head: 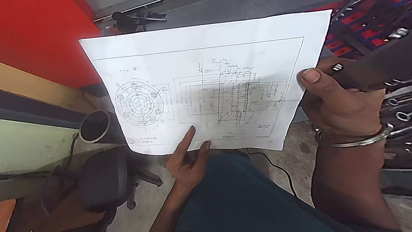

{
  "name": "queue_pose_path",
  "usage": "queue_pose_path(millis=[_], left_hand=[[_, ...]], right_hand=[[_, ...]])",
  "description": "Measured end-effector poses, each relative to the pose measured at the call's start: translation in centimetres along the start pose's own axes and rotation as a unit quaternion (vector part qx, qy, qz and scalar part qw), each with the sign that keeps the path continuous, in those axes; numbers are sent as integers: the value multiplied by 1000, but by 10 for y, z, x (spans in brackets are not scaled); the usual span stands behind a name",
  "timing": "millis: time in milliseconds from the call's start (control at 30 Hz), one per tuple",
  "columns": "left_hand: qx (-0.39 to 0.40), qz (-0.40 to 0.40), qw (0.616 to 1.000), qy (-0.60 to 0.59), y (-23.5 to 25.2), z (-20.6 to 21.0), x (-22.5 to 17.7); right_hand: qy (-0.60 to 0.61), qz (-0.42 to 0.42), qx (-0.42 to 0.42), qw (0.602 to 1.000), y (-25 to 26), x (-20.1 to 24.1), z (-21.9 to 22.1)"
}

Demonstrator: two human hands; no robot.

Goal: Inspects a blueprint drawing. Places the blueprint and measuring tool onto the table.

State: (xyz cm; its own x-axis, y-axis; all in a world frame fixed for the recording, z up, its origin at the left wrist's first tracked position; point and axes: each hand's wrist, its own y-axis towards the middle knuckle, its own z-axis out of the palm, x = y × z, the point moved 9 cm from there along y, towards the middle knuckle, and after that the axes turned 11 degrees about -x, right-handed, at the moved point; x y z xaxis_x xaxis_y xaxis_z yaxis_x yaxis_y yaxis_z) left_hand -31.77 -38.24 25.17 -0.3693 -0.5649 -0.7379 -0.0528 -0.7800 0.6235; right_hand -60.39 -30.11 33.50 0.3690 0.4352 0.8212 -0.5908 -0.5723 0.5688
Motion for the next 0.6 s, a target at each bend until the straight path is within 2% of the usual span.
queue_pose_path(millis=[300, 433, 600], left_hand=[[24, -17, 999, 21, -1, 25, 15], [34, -135, 989, 52, -17, 56, 84], [72, -282, 936, 198, -73, 96, 179]], right_hand=[[6, 48, -32, 998, -2, -29, -31], [-81, 108, -35, 990, -4, -85, -77], [-236, 218, -7, 947, -34, -186, -180]])
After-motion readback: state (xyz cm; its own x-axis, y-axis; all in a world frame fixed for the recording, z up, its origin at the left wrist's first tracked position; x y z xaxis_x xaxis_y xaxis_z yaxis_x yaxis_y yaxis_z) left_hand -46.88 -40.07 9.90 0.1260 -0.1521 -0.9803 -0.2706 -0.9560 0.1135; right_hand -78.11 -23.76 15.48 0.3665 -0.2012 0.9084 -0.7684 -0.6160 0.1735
